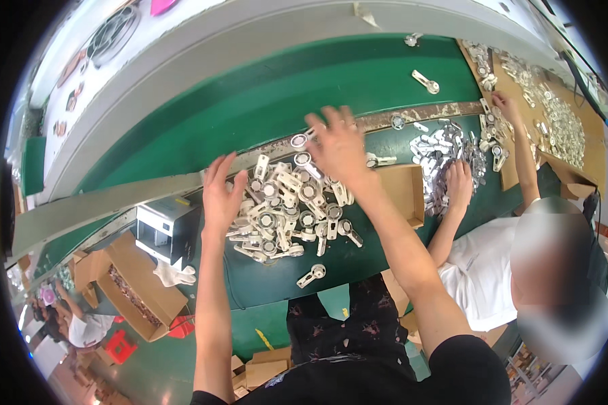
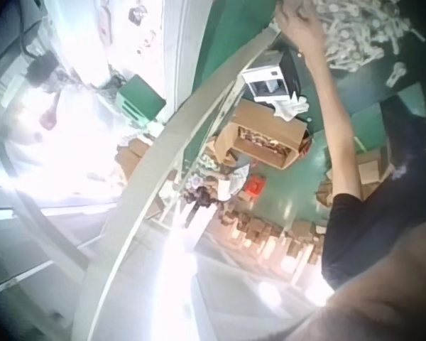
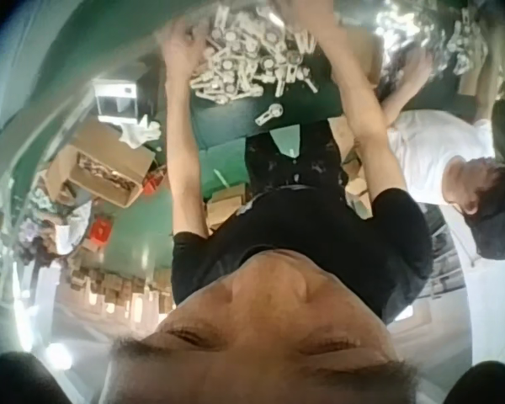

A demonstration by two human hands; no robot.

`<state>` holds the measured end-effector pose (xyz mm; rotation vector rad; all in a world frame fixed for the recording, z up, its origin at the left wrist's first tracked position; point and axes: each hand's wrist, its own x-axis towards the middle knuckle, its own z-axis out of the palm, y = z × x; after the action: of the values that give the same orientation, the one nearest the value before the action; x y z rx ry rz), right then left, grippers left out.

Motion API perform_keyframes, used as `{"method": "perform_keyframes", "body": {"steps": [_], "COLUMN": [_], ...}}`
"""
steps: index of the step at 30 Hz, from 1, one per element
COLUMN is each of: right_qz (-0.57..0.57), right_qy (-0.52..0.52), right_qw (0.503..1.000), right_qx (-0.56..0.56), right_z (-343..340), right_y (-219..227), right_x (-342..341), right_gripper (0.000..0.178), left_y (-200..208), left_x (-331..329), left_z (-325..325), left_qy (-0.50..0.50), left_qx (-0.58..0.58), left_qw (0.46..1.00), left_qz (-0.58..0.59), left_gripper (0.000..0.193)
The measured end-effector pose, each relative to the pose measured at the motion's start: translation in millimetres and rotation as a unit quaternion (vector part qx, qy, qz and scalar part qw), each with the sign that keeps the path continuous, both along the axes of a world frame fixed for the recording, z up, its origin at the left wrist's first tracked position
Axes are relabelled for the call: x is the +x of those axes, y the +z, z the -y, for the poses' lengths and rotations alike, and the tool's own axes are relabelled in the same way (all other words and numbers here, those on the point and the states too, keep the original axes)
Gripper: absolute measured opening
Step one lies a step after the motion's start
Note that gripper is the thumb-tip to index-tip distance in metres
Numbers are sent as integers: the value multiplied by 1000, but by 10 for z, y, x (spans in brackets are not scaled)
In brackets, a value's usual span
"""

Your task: Sorting and assembling small electronic components including plastic housings and circuit boards at a factory workstation.

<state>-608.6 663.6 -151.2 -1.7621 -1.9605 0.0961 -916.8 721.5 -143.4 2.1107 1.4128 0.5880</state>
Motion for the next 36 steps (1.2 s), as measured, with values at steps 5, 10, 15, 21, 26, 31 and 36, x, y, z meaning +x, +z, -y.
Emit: {"method": "perform_keyframes", "body": {"steps": [5, 10, 15, 21, 26, 31, 36], "right_qz": [25, -6, -44, -216, -13, -33, -41], "right_qy": [-127, -118, -82, -139, -36, -9, -6], "right_qw": [987, 989, 991, 961, 991, 981, 997], "right_qx": [-98, -84, -94, -103, -131, -192, -65], "right_z": [491, 718, 941, 840, 620, 497, 538], "right_y": [-330, -330, -261, 35, -68, -140, -335], "right_x": [-68, -289, -189, 346, 488, 444, 611], "right_gripper": [45, 39, 37, 39, 45, 29, 11], "left_y": [-143, -239, -170, -42, -61, -109, -225], "left_x": [750, 1039, 700, 567, 791, 955, 1131], "left_z": [-99, 38, 290, 415, 365, 155, 241], "left_qy": [-108, -251, -268, -246, -151, -159, -143], "left_qx": [47, 12, 46, -4, 19, 87, 19], "left_qw": [992, 967, 962, 969, 988, 980, 987], "left_qz": [-40, -36, -36, -15, 26, -86, -77], "left_gripper": [56, 51, 35, 25, 37, 54, 41]}}
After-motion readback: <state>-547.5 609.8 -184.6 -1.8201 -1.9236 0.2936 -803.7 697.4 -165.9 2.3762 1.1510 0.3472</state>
